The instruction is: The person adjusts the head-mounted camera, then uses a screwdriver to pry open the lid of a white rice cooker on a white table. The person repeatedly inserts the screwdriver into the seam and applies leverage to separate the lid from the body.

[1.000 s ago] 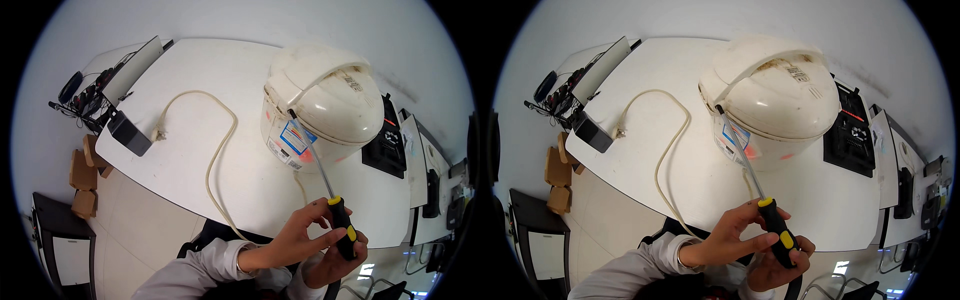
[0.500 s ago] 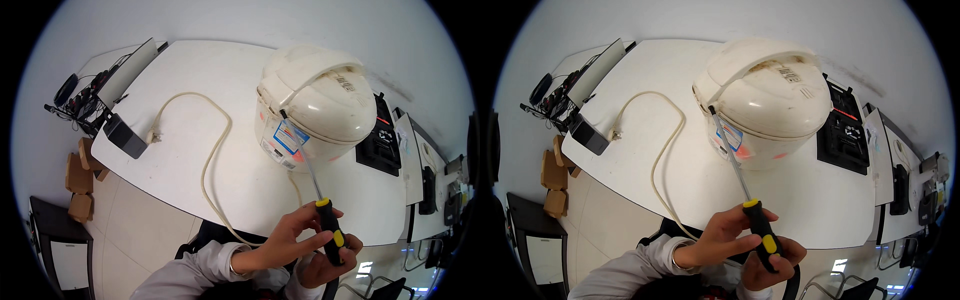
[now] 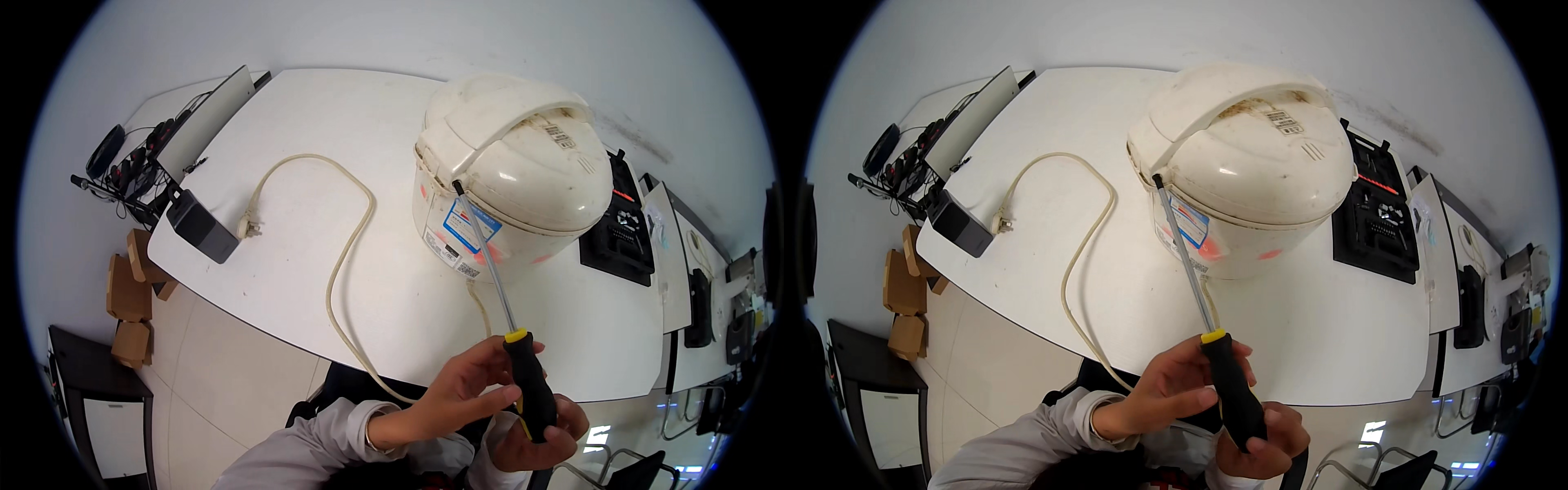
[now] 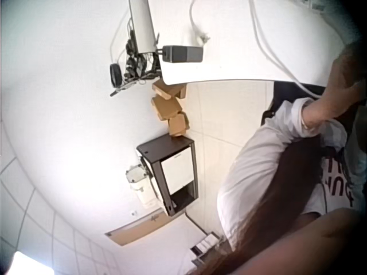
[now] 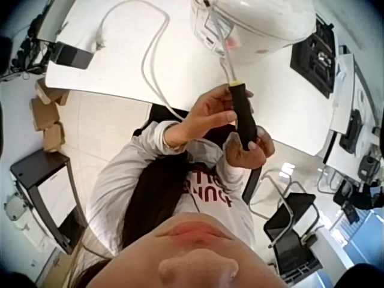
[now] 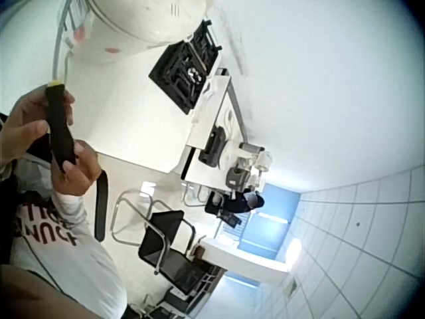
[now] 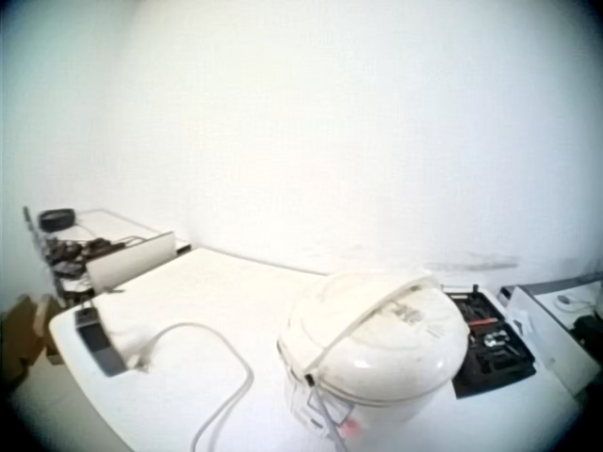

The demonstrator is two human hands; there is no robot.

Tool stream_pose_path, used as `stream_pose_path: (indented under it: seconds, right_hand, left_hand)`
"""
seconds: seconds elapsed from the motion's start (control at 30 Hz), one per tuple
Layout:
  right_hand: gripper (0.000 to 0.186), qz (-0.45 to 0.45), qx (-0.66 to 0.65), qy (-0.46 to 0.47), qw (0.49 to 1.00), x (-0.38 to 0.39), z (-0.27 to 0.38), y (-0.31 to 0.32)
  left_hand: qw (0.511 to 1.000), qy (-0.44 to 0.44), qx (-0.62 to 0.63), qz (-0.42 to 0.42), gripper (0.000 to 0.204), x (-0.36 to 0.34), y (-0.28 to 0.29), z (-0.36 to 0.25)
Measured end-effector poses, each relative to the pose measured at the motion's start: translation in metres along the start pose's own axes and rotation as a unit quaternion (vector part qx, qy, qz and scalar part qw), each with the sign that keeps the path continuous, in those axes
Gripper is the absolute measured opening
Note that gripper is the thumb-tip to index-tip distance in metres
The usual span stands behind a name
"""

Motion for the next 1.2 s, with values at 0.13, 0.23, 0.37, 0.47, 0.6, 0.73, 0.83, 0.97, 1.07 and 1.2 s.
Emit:
stream_pose_path:
  seconds: [0.13, 0.23, 0.37, 0.47, 0.6, 0.73, 0.83, 0.97, 1.07, 1.2]
  right_hand:
    - [0.024, 0.024, 0.070, 0.033, 0.997, 0.005, 0.000, 0.001]
    - [0.026, 0.018, 0.085, 0.031, 0.996, 0.002, 0.006, -0.001]
    - [0.025, 0.011, 0.019, -0.004, 1.000, -0.008, 0.009, -0.002]
    - [0.052, -0.034, 0.092, -0.083, 0.992, -0.007, 0.000, 0.001]
    - [0.058, -0.008, -0.025, -0.258, 0.966, 0.006, -0.001, 0.007]
    - [0.034, -0.003, 0.040, -0.132, 0.990, 0.002, 0.003, 0.007]
    - [0.010, -0.028, 0.098, -0.030, 0.994, -0.007, 0.008, -0.002]
    - [0.018, 0.075, 0.158, -0.031, 0.984, -0.005, 0.015, 0.008]
    - [0.018, 0.022, 0.122, -0.032, 0.992, -0.003, 0.010, 0.005]
    - [0.054, -0.077, 0.098, -0.150, 0.981, -0.009, 0.007, -0.001]
  left_hand:
    - [1.000, 0.014, 0.002, 0.007, 0.046, 0.005, 0.001, 0.012]
    - [0.999, 0.027, -0.013, 0.011, 0.047, 0.004, 0.001, 0.012]
    - [0.999, 0.032, 0.037, -0.003, 0.051, 0.000, -0.008, 0.002]
    - [0.997, 0.043, 0.063, -0.002, 0.055, 0.001, -0.007, 0.004]
    - [0.996, 0.043, 0.076, -0.008, 0.055, -0.001, -0.005, 0.005]
    - [0.994, 0.064, 0.092, 0.005, 0.058, 0.001, -0.009, 0.004]
    - [0.996, 0.069, 0.047, 0.026, 0.061, 0.001, -0.009, 0.007]
    - [0.995, 0.095, 0.008, 0.013, 0.054, 0.003, -0.006, 0.011]
    - [0.997, 0.075, 0.001, 0.028, 0.051, -0.002, -0.006, 0.006]
    - [0.998, 0.045, 0.051, 0.007, 0.056, -0.003, -0.011, 0.002]
Point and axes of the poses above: each hand's wrist, its own x-axis away from the middle knuckle, its own y-axis out of the back of the hand, z = x × y, the point moved 3 cm from there along -x, towards the middle knuckle, and after that the axes turned 5 degrees about -y, right-handed, at the moved point
